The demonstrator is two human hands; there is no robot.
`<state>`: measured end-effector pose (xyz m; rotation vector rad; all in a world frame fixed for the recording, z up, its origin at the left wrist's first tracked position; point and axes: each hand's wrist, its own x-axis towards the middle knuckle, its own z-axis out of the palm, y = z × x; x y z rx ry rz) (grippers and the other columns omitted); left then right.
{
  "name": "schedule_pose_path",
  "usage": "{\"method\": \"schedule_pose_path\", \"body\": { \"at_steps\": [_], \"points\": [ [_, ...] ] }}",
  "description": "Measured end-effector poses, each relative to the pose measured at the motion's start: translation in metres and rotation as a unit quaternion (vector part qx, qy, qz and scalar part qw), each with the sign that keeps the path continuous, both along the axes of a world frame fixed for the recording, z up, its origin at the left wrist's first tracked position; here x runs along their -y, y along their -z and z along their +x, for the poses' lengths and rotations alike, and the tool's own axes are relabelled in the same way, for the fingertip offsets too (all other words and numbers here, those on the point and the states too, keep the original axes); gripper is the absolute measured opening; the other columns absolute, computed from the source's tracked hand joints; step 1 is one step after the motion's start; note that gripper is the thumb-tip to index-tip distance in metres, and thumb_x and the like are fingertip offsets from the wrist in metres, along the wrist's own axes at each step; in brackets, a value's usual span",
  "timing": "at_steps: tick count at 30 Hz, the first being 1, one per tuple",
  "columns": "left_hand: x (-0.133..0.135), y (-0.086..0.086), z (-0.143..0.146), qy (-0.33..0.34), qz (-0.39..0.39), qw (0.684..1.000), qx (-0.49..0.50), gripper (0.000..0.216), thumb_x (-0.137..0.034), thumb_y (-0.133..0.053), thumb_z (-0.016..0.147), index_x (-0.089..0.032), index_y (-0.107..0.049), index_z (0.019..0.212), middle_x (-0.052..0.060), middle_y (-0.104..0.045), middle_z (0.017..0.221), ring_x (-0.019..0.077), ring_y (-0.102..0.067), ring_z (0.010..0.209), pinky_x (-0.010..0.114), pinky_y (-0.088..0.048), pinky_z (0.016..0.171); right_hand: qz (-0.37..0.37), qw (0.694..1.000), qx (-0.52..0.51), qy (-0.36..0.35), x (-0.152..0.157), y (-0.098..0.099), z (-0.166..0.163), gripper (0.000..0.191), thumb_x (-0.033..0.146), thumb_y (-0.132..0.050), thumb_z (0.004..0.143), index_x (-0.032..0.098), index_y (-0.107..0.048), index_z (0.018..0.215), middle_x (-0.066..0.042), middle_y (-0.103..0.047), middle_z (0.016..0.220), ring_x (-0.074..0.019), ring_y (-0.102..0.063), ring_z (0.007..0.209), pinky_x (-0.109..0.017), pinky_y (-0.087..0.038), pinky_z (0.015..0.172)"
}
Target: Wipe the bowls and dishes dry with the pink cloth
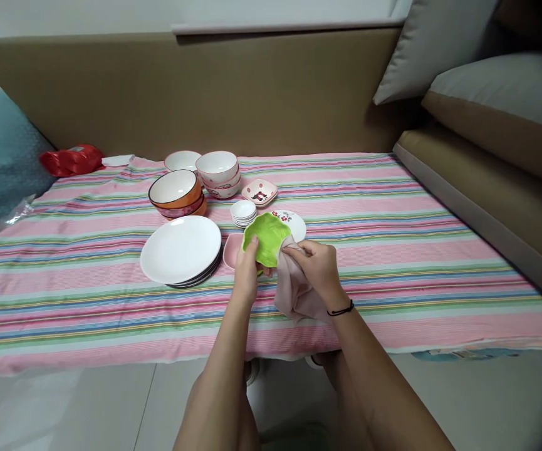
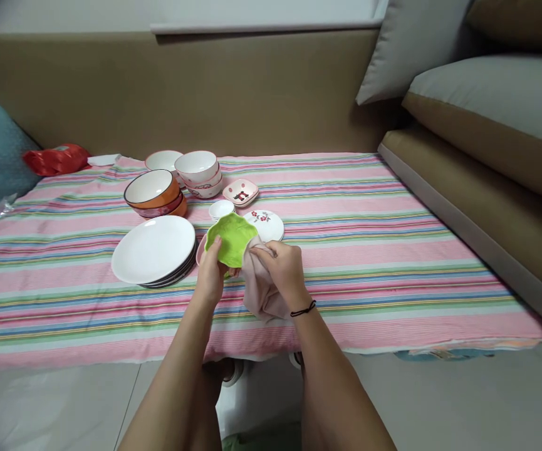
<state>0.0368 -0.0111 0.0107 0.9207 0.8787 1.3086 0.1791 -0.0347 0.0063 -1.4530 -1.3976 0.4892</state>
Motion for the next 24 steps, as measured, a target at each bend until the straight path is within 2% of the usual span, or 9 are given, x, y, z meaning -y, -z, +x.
{"method": "schedule_pose_path", "body": {
  "at_steps": [5,7,10,13,15,17,19,21,24],
  "points": [
    [-0.001,-0.009,0.001,-0.019,-0.003,0.998,0.054,0.052,-0.05,-0.066,0.079,-0.027,-0.049,0.122,0.002,-0.061,0.091,0.0129,-0.055,0.056,0.023,-0.043,0.042,0.031,0.998,0.055,-0.024,-0.001,-0.004,0.0,0.032,0.033,-0.048,0.088,0.019,-0.045,0.059,0.005,-0.035,0.053,-0.0098,-0.031,0.052,-0.026,-0.024,0.053],
    [-0.001,-0.011,0.001,-0.009,-0.004,0.998,0.057,0.056,-0.044,-0.069,0.075,-0.026,-0.049,0.124,0.001,-0.059,0.086,0.0099,-0.05,0.052,0.021,-0.044,0.043,0.024,0.998,0.053,-0.016,-0.002,-0.002,-0.001,0.029,0.032,-0.052,0.086,0.02,-0.047,0.061,0.005,-0.037,0.054,-0.01,-0.033,0.052,-0.025,-0.024,0.053],
    [0.0,-0.011,0.0,0.011,-0.014,0.998,0.053,0.05,-0.035,-0.071,0.074,-0.023,-0.052,0.119,-0.005,-0.049,0.067,0.0056,-0.038,0.044,0.018,-0.041,0.043,0.014,0.999,0.045,0.011,-0.001,0.0,-0.003,0.04,0.039,-0.061,0.082,0.02,-0.039,0.054,0.006,-0.032,0.05,-0.0094,-0.029,0.05,-0.026,-0.021,0.051],
    [0.001,-0.009,0.001,0.026,-0.014,0.998,0.056,0.045,-0.033,-0.069,0.075,-0.024,-0.053,0.116,-0.006,-0.047,0.067,0.0057,-0.039,0.045,0.018,-0.039,0.044,0.017,0.998,0.053,0.032,0.0,-0.001,-0.004,0.047,0.038,-0.054,0.086,0.021,-0.029,0.05,0.006,-0.025,0.047,-0.0092,-0.025,0.048,-0.027,-0.018,0.05],
    [0.002,-0.007,0.003,0.021,-0.009,0.998,0.055,0.046,-0.032,-0.07,0.073,-0.025,-0.054,0.116,-0.005,-0.051,0.073,0.0061,-0.042,0.048,0.018,-0.04,0.045,0.014,0.998,0.05,0.025,0.0,0.0,-0.005,0.042,0.035,-0.047,0.088,0.021,-0.032,0.051,0.005,-0.029,0.046,-0.0099,-0.027,0.047,-0.028,-0.019,0.05],
    [0.003,-0.005,0.005,0.007,-0.008,0.998,0.06,0.049,-0.032,-0.071,0.073,-0.027,-0.053,0.118,-0.004,-0.054,0.082,0.0059,-0.045,0.052,0.018,-0.041,0.048,0.008,1.0,0.018,0.002,-0.003,0.002,-0.006,0.031,0.032,-0.047,0.087,0.02,-0.047,0.059,0.004,-0.042,0.052,-0.0115,-0.036,0.051,-0.026,-0.026,0.053],
    [0.003,-0.004,0.005,-0.004,-0.009,0.998,0.063,0.054,-0.031,-0.071,0.072,-0.029,-0.051,0.122,-0.003,-0.056,0.09,0.0053,-0.046,0.055,0.018,-0.043,0.052,0.003,0.998,-0.052,-0.03,-0.006,0.005,-0.007,0.014,0.031,-0.054,0.083,0.02,-0.06,0.079,0.001,-0.058,0.069,-0.0146,-0.05,0.064,-0.025,-0.036,0.061],
    [0.003,-0.004,0.005,0.005,-0.008,0.999,0.051,0.055,-0.032,-0.072,0.073,-0.03,-0.051,0.124,-0.002,-0.056,0.093,0.0058,-0.046,0.057,0.018,-0.043,0.053,-0.01,0.989,-0.137,-0.049,-0.01,0.008,-0.008,0.02,0.033,-0.062,0.077,0.019,-0.063,0.09,-0.001,-0.065,0.083,-0.0171,-0.056,0.076,-0.026,-0.042,0.068],
    [0.005,-0.005,0.004,0.043,0.002,0.999,0.031,0.051,-0.035,-0.07,0.074,-0.028,-0.053,0.121,0.001,-0.059,0.097,0.0095,-0.052,0.064,0.019,-0.043,0.053,-0.041,0.979,-0.202,-0.014,-0.012,0.008,-0.009,0.025,0.039,-0.071,0.07,0.019,-0.057,0.067,0.003,-0.052,0.063,-0.013,-0.047,0.061,-0.024,-0.037,0.057]
  ]
}}
